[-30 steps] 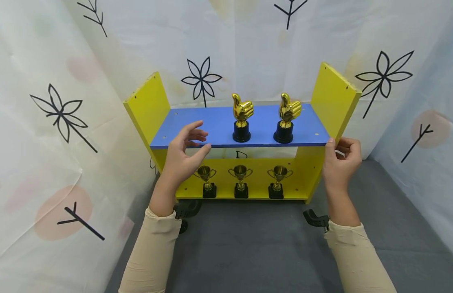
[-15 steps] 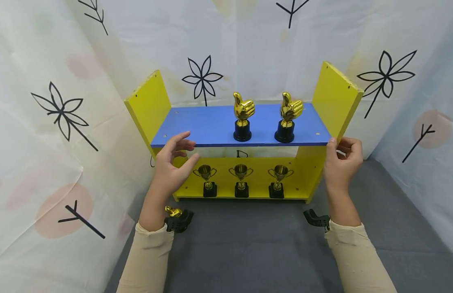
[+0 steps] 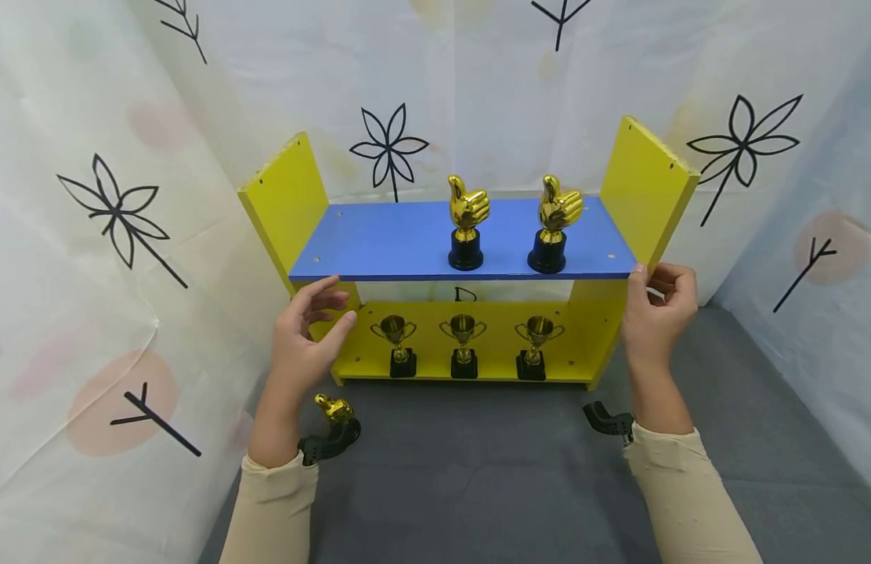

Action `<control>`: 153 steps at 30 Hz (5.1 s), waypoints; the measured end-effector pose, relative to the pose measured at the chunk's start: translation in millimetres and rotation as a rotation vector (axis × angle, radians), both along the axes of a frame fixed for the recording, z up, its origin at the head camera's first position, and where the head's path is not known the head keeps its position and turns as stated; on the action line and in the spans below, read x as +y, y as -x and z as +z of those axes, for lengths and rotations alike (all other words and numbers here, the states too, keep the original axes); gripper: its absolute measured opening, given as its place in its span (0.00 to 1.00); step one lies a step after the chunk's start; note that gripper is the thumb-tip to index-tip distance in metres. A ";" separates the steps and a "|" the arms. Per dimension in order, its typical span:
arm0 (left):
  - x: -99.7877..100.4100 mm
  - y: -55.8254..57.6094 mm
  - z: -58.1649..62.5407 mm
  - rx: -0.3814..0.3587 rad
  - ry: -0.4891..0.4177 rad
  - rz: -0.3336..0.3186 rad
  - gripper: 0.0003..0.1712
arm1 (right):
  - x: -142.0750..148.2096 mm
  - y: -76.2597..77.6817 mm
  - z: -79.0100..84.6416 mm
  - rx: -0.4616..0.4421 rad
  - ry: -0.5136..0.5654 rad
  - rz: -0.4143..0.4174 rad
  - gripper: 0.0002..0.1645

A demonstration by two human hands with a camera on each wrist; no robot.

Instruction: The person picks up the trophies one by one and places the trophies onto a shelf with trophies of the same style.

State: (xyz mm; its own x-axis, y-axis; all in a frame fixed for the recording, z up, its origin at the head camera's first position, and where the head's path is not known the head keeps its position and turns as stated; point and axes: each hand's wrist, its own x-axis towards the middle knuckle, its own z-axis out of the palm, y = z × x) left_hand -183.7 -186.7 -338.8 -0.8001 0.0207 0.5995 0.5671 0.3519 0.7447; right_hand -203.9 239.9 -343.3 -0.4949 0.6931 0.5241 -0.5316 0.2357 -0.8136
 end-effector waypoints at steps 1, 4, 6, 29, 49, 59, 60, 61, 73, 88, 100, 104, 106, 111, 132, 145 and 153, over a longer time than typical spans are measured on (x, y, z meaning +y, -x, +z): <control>-1.7 -0.7 -1.9 -0.001 0.000 0.009 0.29 | -0.1 0.2 0.2 0.001 0.000 0.000 0.04; -6.6 -2.9 -7.9 -0.002 0.011 0.029 0.28 | -0.6 0.2 1.1 0.008 -0.001 0.001 0.05; -9.3 -4.5 -12.1 -0.007 0.021 0.037 0.28 | -1.1 -0.1 1.3 0.012 -0.001 0.002 0.04; -23.1 -26.2 -54.4 -0.123 -0.031 0.132 0.25 | -3.4 -1.9 2.8 0.027 0.016 0.019 0.09; -30.6 -42.3 -95.1 -0.145 -0.053 0.265 0.26 | -3.4 -3.5 3.7 0.028 0.022 0.011 0.09; -28.2 -49.1 -109.5 -0.229 -0.012 0.338 0.24 | -4.0 -4.2 3.3 0.014 0.012 0.023 0.04; -27.8 -49.5 -110.6 -0.233 -0.009 0.342 0.24 | -4.0 -4.2 3.2 0.015 0.014 0.024 0.04; -27.7 -49.8 -111.7 -0.233 -0.005 0.345 0.24 | -3.8 -4.1 3.1 0.017 0.015 0.024 0.03; -28.3 -55.0 -122.4 -0.204 0.041 0.385 0.26 | -3.1 -3.6 2.5 0.026 0.015 0.027 0.06; -20.1 -57.0 -125.2 -0.088 -0.085 0.376 0.24 | -0.5 -1.1 0.5 0.023 0.003 0.014 0.07; -20.3 -54.3 -124.7 -0.030 -0.082 0.398 0.22 | -1.4 -0.9 1.6 0.029 0.010 0.010 0.09; -24.7 -53.4 -129.9 -0.063 -0.046 0.422 0.23 | -1.4 -3.1 0.7 0.032 0.020 0.006 0.05; -25.5 -53.3 -132.0 -0.084 -0.029 0.437 0.23 | -1.5 -3.6 0.9 0.028 0.016 0.005 0.01; -24.7 -54.1 -135.9 -0.127 -0.006 0.472 0.24 | -2.5 -3.5 3.0 0.027 0.010 0.018 0.03; -20.0 -54.0 -146.0 -0.296 0.034 0.498 0.28 | -2.1 -3.3 1.9 0.023 0.007 0.017 0.07; -19.6 -53.2 -150.6 -0.316 0.054 0.505 0.26 | -2.1 -3.3 1.2 0.028 0.015 0.011 0.05; -18.5 -53.1 -152.7 -0.328 0.052 0.517 0.26 | -3.4 -3.1 2.1 0.026 0.018 0.019 0.08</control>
State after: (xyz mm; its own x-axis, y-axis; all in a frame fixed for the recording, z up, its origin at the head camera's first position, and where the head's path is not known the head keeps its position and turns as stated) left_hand -130.6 -205.1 -491.5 -0.8568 -0.3970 0.3292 0.0577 0.5605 0.8261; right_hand -200.7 236.6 -341.2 -0.4940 0.6935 0.5244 -0.5570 0.2107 -0.8033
